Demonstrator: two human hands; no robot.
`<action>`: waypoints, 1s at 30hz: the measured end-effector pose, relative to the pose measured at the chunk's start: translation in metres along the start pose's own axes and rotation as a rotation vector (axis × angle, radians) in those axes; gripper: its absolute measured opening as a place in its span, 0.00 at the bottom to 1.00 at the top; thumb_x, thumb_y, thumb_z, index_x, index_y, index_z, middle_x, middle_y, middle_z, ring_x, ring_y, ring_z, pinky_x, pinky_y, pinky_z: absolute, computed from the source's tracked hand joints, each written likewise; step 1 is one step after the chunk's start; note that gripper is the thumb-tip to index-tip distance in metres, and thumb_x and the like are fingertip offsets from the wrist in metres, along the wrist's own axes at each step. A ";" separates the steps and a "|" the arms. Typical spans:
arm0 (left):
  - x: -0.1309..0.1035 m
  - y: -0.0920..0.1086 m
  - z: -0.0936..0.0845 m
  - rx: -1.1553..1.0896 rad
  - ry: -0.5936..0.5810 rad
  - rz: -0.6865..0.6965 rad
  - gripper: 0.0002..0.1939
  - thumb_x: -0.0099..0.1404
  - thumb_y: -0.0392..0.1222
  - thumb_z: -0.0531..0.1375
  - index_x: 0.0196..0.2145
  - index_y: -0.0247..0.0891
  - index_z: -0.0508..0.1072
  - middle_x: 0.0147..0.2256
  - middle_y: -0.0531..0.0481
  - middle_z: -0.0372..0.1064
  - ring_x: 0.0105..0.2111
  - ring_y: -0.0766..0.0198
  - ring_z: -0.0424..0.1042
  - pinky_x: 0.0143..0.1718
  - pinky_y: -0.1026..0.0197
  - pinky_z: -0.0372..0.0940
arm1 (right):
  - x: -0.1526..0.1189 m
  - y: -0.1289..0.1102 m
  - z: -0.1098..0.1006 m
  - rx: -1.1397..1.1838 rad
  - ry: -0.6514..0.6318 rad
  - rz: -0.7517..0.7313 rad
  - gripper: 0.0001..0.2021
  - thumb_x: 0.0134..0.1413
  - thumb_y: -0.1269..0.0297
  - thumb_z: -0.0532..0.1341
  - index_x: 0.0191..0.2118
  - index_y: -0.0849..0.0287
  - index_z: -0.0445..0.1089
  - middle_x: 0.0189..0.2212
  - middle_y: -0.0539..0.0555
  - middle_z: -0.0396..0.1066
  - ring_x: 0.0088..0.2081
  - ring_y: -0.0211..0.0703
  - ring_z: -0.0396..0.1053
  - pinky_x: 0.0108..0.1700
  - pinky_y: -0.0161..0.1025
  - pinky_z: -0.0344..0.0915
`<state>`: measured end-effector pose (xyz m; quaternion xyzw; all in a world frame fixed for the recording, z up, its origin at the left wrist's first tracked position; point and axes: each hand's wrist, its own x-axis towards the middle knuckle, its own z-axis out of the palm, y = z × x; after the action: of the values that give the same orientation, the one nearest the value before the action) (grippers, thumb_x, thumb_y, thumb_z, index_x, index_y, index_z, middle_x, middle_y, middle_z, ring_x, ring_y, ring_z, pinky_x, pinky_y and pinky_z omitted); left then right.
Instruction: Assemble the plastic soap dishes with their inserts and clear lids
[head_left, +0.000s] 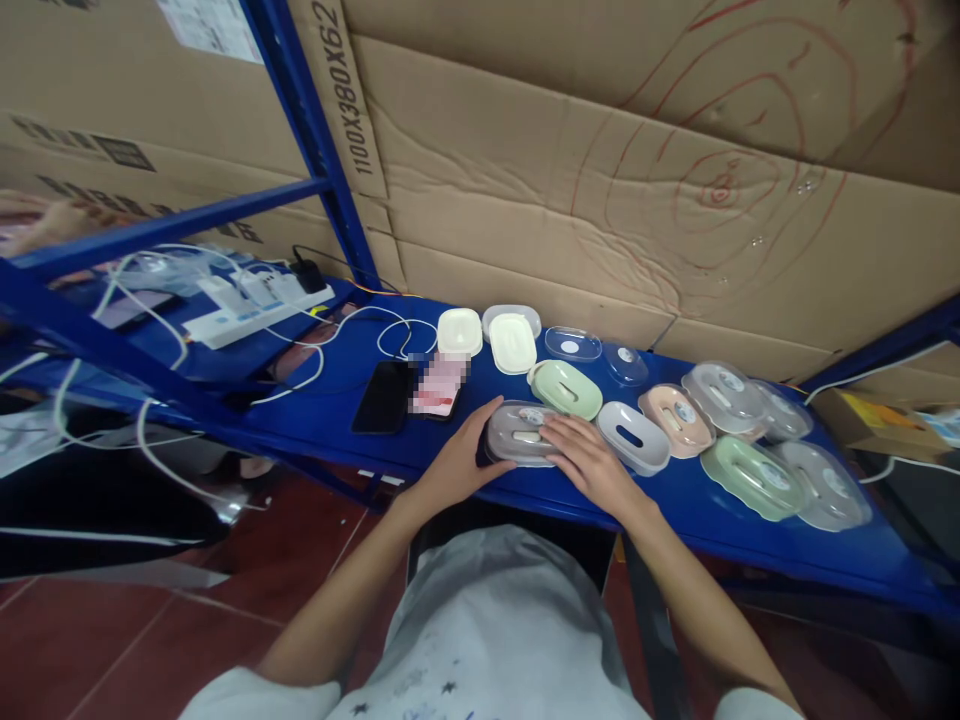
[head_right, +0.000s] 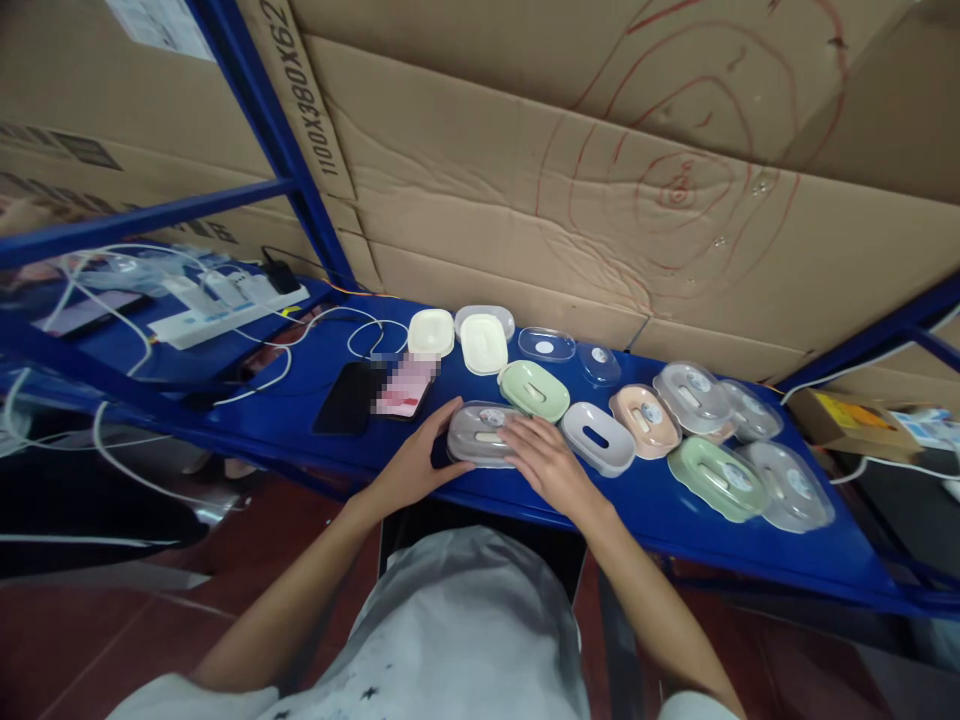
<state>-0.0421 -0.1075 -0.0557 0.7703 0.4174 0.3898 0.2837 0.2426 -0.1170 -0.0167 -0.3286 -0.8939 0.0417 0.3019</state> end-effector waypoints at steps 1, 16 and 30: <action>0.000 0.001 -0.001 0.008 -0.005 0.007 0.50 0.67 0.47 0.73 0.77 0.50 0.50 0.74 0.38 0.57 0.72 0.46 0.63 0.73 0.41 0.61 | -0.003 -0.002 0.002 0.010 0.002 0.014 0.27 0.75 0.64 0.58 0.75 0.45 0.60 0.68 0.57 0.70 0.70 0.53 0.68 0.70 0.62 0.68; -0.002 0.000 -0.005 0.052 -0.041 0.068 0.38 0.69 0.46 0.72 0.72 0.52 0.64 0.73 0.42 0.59 0.72 0.49 0.63 0.74 0.43 0.61 | -0.019 -0.009 0.016 -0.056 0.013 -0.031 0.36 0.73 0.71 0.60 0.80 0.45 0.49 0.72 0.54 0.64 0.76 0.53 0.56 0.77 0.64 0.57; 0.000 0.005 -0.003 0.039 -0.130 0.028 0.39 0.68 0.45 0.73 0.71 0.52 0.63 0.70 0.42 0.62 0.71 0.47 0.65 0.73 0.40 0.62 | -0.021 -0.005 0.015 0.033 -0.071 0.226 0.40 0.69 0.56 0.66 0.80 0.40 0.48 0.80 0.55 0.43 0.79 0.58 0.45 0.75 0.61 0.59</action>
<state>-0.0424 -0.1093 -0.0504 0.8052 0.3949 0.3348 0.2894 0.2434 -0.1322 -0.0385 -0.4206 -0.8605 0.1018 0.2689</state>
